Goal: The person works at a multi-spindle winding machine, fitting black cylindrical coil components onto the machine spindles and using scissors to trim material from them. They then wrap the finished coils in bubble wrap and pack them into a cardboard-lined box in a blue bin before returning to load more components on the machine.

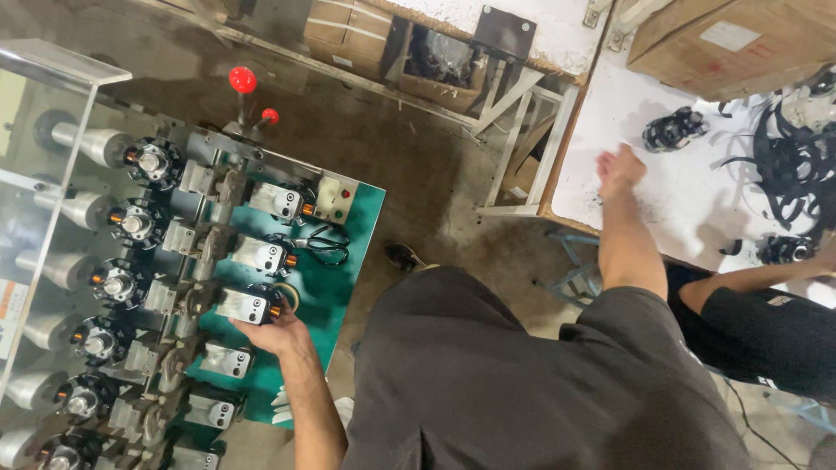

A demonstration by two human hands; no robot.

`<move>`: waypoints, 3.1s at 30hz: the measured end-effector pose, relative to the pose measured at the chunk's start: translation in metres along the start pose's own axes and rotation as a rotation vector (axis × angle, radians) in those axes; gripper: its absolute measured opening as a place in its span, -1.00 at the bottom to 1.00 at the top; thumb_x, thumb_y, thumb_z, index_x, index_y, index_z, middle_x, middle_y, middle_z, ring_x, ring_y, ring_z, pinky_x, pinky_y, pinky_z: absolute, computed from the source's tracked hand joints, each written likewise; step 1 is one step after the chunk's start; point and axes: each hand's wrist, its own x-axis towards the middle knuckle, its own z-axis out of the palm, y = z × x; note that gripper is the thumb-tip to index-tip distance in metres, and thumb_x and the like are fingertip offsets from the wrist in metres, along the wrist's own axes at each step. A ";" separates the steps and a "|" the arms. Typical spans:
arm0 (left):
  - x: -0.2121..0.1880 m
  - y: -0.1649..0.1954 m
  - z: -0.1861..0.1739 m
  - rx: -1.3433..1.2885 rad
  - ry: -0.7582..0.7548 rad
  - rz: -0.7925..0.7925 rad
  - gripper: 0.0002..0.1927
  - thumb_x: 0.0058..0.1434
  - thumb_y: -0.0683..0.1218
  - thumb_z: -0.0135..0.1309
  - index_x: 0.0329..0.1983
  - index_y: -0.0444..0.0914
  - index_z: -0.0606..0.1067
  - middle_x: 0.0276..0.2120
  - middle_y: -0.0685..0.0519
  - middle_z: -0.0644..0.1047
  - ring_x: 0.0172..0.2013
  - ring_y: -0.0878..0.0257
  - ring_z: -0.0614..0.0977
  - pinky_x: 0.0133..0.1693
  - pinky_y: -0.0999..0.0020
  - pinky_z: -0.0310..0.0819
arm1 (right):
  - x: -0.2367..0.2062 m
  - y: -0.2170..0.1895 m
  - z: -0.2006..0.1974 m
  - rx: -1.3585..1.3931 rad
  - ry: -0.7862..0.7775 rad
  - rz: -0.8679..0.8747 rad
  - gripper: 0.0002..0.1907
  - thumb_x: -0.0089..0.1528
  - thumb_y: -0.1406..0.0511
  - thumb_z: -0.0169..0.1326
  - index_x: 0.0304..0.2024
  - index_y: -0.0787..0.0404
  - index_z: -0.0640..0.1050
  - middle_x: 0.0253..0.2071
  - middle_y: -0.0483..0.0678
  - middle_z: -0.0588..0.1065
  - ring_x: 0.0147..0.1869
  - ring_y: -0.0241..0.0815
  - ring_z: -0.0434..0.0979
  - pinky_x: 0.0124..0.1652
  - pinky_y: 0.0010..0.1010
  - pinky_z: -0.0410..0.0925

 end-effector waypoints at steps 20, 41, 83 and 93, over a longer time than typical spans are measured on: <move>-0.010 0.070 0.019 0.284 0.039 0.165 -0.62 0.52 0.12 -0.25 -0.02 -0.21 0.48 -0.42 0.08 0.48 -0.48 0.27 0.43 -0.49 0.36 0.28 | -0.512 0.301 0.129 -0.697 -1.652 0.063 -0.30 0.41 -0.17 -0.21 -0.18 0.33 0.55 -0.49 0.04 0.53 -0.62 -0.22 0.43 -0.62 -0.44 0.30; -0.059 0.061 -0.118 0.296 0.150 0.173 -0.77 0.23 -0.13 0.29 -0.09 -0.31 0.62 -0.26 0.02 0.66 -0.28 0.28 0.65 -0.23 0.37 0.56 | -0.440 0.327 0.093 -1.140 -2.171 -0.435 -0.75 0.36 0.24 0.18 -0.10 0.33 0.64 -0.50 -0.24 0.37 -0.45 -0.49 0.22 -0.46 -0.57 0.13; -0.120 0.117 -0.257 0.053 0.388 0.010 -0.81 0.21 -0.14 0.20 -0.16 -0.31 0.51 -0.35 0.02 0.58 -0.43 0.27 0.64 -0.48 0.31 0.65 | -0.514 0.474 -0.013 -1.894 -1.512 0.316 -0.79 0.28 0.18 0.18 -0.33 0.19 0.57 -0.55 -0.16 0.49 -0.64 -0.33 0.30 -0.64 -0.49 0.13; -0.155 0.115 -0.280 0.433 0.295 0.081 -0.54 0.20 -0.21 0.16 0.17 -0.37 0.39 -0.22 -0.03 0.54 -0.28 0.20 0.62 -0.31 0.23 0.60 | -0.549 0.484 -0.025 -1.377 -1.454 0.873 -0.89 0.33 0.28 0.11 -0.27 0.18 0.55 -0.45 -0.21 0.50 -0.53 -0.47 0.31 -0.54 -0.61 0.13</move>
